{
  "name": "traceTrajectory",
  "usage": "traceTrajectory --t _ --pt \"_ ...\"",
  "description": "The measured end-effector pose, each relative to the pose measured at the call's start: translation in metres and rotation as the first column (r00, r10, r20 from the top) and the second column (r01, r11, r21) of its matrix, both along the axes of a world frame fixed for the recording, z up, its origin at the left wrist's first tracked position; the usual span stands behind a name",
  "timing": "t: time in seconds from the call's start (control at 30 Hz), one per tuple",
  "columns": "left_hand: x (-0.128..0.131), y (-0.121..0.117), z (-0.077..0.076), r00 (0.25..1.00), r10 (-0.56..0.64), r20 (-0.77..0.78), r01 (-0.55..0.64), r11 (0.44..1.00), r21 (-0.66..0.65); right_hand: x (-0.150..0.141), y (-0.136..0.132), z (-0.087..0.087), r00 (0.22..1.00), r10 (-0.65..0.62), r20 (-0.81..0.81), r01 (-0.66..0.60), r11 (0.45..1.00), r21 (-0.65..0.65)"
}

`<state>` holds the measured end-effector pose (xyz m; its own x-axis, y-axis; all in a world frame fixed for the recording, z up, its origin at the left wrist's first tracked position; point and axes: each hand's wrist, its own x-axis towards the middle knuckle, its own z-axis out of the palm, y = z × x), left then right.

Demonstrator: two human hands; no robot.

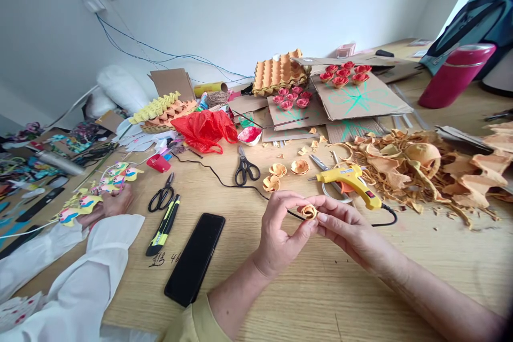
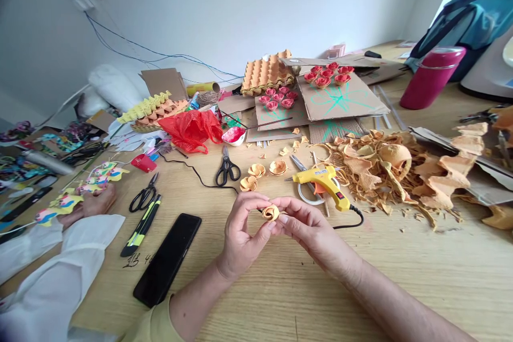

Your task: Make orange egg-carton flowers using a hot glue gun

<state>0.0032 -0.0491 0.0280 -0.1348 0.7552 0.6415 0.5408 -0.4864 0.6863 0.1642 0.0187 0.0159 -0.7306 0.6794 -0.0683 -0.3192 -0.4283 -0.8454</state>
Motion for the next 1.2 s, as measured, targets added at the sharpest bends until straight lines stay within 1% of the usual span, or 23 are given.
traceTrajectory --t 0.17,0.3,0.37,0.47,0.57,0.67,0.77,0.97,1.07,1.13,1.17,1.2 --pt "0.000 -0.001 0.001 1.000 -0.005 -0.001 0.005 1.000 -0.009 0.000 0.001 0.000 1.000 -0.005 0.009 0.005 0.998 0.068" --pt "0.001 -0.001 -0.002 1.000 -0.018 0.002 0.018 1.000 -0.019 0.000 0.001 0.001 1.000 -0.002 0.013 0.001 0.997 0.077" --pt "0.001 -0.001 -0.004 0.999 -0.043 0.018 0.044 0.999 -0.021 0.000 0.000 0.002 1.000 0.003 0.000 -0.003 0.999 0.052" --pt "0.000 -0.001 -0.006 0.994 -0.084 0.064 0.085 0.996 -0.020 -0.001 -0.001 0.002 0.998 0.027 -0.055 -0.028 0.999 -0.027" --pt "-0.001 -0.003 -0.008 0.989 -0.102 0.105 0.108 0.992 -0.058 -0.001 -0.001 0.003 0.995 0.034 -0.090 -0.042 0.995 -0.090" --pt "-0.003 -0.004 -0.008 0.987 -0.110 0.115 0.120 0.989 -0.086 -0.001 0.000 0.004 0.995 0.043 -0.094 -0.054 0.992 -0.116" --pt "-0.002 -0.003 -0.004 0.989 -0.126 0.084 0.131 0.990 -0.060 0.000 0.000 0.005 0.996 0.045 -0.076 -0.053 0.993 -0.102" --pt "-0.001 -0.001 0.002 0.982 -0.188 -0.014 0.187 0.982 -0.034 0.000 0.001 0.000 0.999 0.029 -0.022 -0.029 0.999 0.013" --pt "-0.001 0.000 0.003 0.982 -0.176 -0.065 0.176 0.984 -0.007 0.000 0.001 0.003 1.000 0.020 0.011 -0.021 0.996 0.089" --pt "-0.001 0.000 0.005 0.987 -0.139 -0.079 0.140 0.990 0.019 0.004 0.004 0.009 0.995 -0.034 0.090 0.014 0.976 0.219" --pt "-0.002 0.000 0.005 0.990 -0.117 -0.078 0.120 0.992 0.026 0.007 0.007 0.013 0.986 -0.094 0.134 0.048 0.949 0.312" --pt "-0.003 0.001 0.006 0.993 -0.096 -0.073 0.098 0.995 0.030 0.012 0.011 0.016 0.968 -0.178 0.178 0.089 0.903 0.420"
